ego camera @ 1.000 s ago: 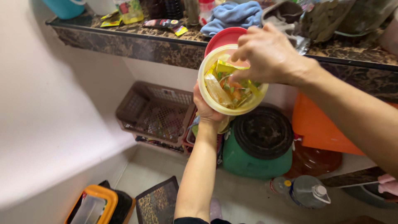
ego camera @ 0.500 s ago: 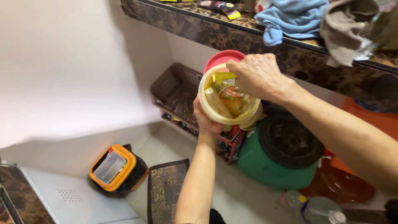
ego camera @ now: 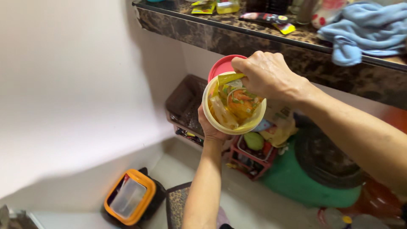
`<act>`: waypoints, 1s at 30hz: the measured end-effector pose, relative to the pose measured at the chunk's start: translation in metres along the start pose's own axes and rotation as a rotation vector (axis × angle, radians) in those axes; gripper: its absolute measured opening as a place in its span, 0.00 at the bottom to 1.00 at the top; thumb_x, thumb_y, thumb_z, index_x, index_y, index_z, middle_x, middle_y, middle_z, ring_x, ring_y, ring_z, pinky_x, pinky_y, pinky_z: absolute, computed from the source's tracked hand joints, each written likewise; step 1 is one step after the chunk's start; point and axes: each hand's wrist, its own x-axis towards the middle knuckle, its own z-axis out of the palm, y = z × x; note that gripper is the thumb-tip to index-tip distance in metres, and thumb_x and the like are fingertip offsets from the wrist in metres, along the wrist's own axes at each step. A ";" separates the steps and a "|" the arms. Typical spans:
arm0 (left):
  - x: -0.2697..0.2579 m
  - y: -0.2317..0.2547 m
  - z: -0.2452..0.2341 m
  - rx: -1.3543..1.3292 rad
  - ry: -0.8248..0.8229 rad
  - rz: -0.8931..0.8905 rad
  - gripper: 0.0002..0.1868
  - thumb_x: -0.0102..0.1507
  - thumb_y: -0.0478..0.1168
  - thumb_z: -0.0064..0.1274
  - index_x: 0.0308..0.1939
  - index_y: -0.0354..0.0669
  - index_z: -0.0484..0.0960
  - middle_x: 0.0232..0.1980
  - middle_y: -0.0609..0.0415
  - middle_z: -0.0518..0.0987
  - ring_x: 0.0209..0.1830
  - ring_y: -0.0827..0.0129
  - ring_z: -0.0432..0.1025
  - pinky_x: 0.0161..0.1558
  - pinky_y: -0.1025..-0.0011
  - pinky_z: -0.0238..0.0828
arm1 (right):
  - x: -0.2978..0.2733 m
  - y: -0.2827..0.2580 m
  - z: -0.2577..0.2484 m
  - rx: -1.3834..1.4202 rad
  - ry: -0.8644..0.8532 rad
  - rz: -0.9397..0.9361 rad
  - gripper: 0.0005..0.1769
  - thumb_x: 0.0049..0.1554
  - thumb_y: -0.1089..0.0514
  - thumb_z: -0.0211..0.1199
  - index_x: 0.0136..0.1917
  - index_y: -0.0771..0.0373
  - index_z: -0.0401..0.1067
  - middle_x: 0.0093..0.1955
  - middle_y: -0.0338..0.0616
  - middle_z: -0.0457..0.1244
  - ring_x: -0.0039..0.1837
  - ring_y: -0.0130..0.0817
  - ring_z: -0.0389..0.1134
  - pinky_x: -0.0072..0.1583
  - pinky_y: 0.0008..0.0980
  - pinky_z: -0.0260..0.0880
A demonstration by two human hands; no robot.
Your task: The person wipes the kitchen counter with cloths, rinses a cloth in the sink, wipes a plastic basket, then opens plastic containers and sorts small seasoning packets into a pink-lidded container before closing the lids and arranging the containers on the shelf.
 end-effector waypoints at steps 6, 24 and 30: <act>0.023 0.055 -0.029 0.025 0.018 0.001 0.33 0.69 0.56 0.40 0.70 0.39 0.71 0.68 0.43 0.74 0.67 0.51 0.69 0.68 0.53 0.68 | 0.049 -0.023 0.007 0.022 0.028 0.034 0.11 0.48 0.61 0.62 0.47 0.59 0.71 0.32 0.56 0.66 0.39 0.61 0.68 0.37 0.57 0.64; 0.049 0.056 -0.039 -0.015 0.019 0.081 0.30 0.69 0.56 0.39 0.67 0.39 0.74 0.64 0.45 0.77 0.63 0.54 0.72 0.66 0.55 0.69 | 0.062 -0.026 0.075 0.130 -0.057 -0.061 0.19 0.49 0.48 0.69 0.47 0.64 0.74 0.47 0.54 0.68 0.46 0.57 0.72 0.43 0.53 0.73; 0.046 0.058 -0.032 0.046 0.055 0.126 0.31 0.68 0.57 0.38 0.66 0.39 0.75 0.63 0.44 0.77 0.61 0.54 0.73 0.63 0.56 0.70 | 0.046 -0.037 0.086 0.259 -0.196 -0.052 0.17 0.61 0.47 0.60 0.50 0.62 0.76 0.52 0.56 0.67 0.56 0.57 0.69 0.52 0.54 0.72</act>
